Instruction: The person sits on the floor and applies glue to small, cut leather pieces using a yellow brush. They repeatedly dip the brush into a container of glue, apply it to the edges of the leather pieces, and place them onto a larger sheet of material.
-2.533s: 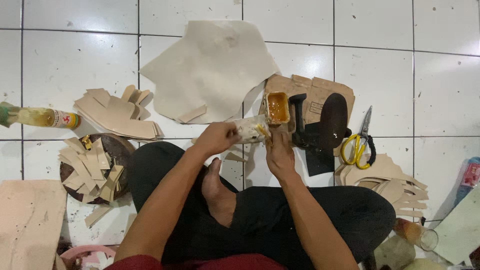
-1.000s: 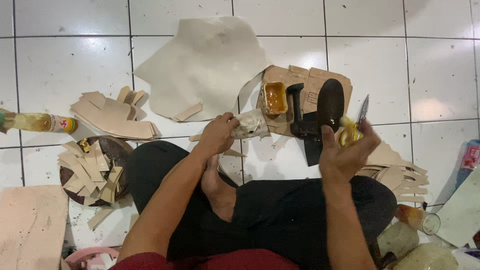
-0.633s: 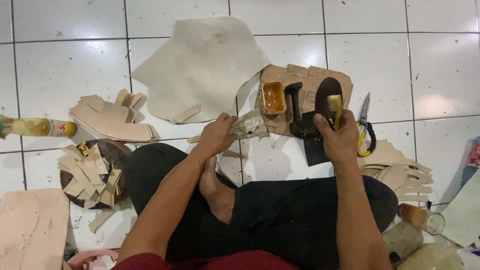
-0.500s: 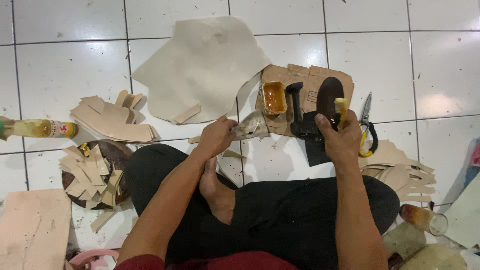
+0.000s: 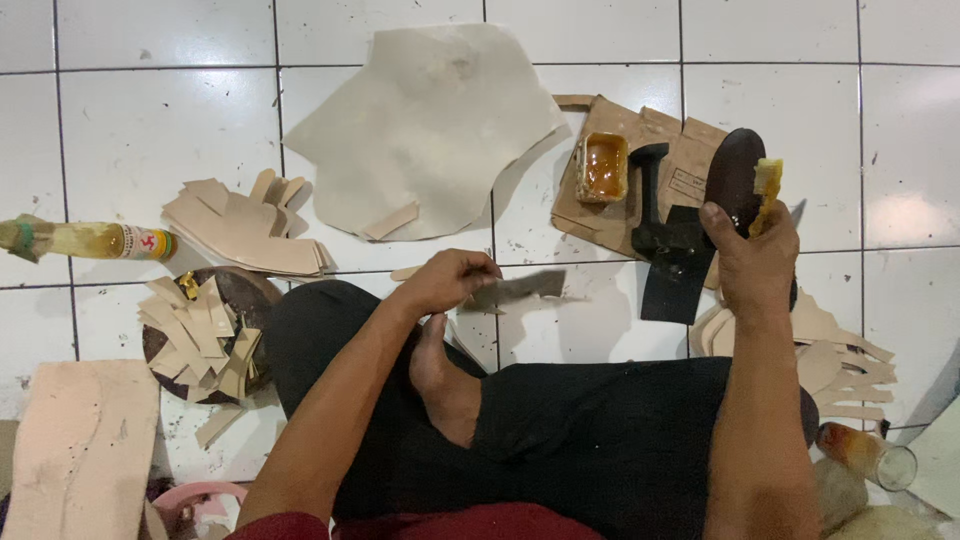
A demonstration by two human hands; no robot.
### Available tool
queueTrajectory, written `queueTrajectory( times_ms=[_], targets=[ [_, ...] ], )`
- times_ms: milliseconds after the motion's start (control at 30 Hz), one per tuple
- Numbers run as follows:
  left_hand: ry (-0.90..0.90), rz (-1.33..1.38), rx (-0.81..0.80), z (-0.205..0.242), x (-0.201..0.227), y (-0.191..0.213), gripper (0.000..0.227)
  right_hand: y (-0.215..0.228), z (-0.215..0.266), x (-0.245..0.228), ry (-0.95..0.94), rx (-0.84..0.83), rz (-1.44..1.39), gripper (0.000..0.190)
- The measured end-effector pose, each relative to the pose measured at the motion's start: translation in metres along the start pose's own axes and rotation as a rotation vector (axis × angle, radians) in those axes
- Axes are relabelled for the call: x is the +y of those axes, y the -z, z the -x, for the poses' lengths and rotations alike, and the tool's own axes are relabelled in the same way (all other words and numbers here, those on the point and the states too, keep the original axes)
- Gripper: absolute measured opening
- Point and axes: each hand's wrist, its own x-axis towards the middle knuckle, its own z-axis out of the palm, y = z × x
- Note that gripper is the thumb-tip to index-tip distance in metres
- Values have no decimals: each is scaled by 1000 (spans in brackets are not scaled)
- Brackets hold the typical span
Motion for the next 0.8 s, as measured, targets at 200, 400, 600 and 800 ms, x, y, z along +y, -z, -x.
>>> queueTrajectory(
  times_ms=[200,400,600,800],
  targets=[
    [69,-95,181,-15,-19,-8,16,9,9,-11,-3,5,403,50],
    [159,-294,262,-5,7,-3,29,6,57,-23,238,474,367,21],
    [126,-320,296,-8,-3,-2,31,-54,103,27,15,-55,106,24],
    [199,-420,233,-9,-21,-5,33,-78,62,11,-131,-227,161,31]
  ],
)
